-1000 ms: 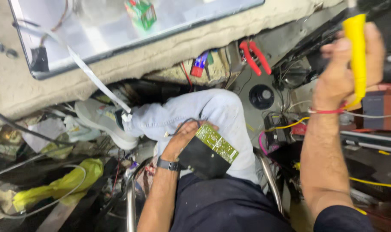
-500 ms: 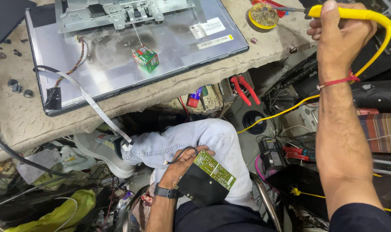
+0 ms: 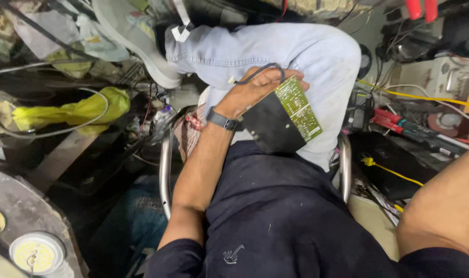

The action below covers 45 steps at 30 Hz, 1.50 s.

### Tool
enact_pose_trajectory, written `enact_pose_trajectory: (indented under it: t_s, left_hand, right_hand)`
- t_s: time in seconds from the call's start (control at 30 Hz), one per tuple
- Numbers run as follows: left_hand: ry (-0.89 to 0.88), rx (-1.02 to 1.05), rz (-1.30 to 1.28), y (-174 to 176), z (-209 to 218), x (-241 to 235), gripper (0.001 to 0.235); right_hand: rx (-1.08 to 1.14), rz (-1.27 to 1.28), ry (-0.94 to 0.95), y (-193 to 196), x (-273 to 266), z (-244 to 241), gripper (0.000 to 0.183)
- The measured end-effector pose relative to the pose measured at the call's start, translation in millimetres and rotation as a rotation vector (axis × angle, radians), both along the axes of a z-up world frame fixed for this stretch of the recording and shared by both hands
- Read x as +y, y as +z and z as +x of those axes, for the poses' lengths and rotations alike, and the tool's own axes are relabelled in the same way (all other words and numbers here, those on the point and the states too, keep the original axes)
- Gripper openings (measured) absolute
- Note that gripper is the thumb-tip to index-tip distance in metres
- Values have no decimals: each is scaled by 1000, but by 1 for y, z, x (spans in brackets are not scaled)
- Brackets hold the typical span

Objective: The person solders components onto a small circuit board using a soldering iron and solder wire. They also use pliers to trim leads and handle small parts while working at a cluttered electronics repair bench.

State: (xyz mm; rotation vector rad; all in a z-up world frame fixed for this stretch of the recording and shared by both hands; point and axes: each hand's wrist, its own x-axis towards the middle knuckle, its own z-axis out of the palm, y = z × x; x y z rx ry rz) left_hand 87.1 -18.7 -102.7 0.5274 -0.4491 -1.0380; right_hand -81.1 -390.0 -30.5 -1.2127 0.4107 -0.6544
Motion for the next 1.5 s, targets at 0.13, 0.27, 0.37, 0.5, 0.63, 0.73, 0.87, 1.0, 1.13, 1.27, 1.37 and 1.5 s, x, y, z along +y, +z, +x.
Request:
enact_pose_trajectory:
  t_s: [0.13,0.27,0.37,0.5,0.63,0.73,0.87,1.0,1.13,1.27,1.37,1.5]
  left_hand:
    - [-11,-24,13,0,0,-2,40]
    - [-16,42,-13,0,-5,-2,39]
    - [-23,173,-14,3,-6,-3,38]
    - [-5,138,-2,4,-9,-3,37]
    - [-16,177,-29,6,-8,-2,36]
    - [-13,159,-43,7,-6,-3,37]
    - [2,121,-5,8,-5,-2,37]
    - [18,76,-6,9,-5,-1,37]
    - [25,102,-5,9,-6,0,34]
    - [16,4,10,7,-5,-1,38]
    - [19,22,22,5,-6,-1,37]
    - [24,15,-15,3,-5,-1,34]
  right_hand:
    - [-92,217,34,-9,54,-58,25]
    - [-39,237,84,-17,115,-77,30]
    - [33,173,105,-14,139,-76,30]
    - [65,151,128,-5,145,-71,25]
    - [53,117,139,-2,146,-64,25]
    - [49,99,138,-4,144,-63,26]
    - [65,50,142,-6,144,-61,27]
    - [57,11,137,-4,141,-58,26]
    - [37,38,156,-1,138,-60,24]
    - [16,7,169,-1,137,-61,25]
    - [11,-9,178,-2,138,-60,25]
    - [32,19,184,0,141,-57,24]
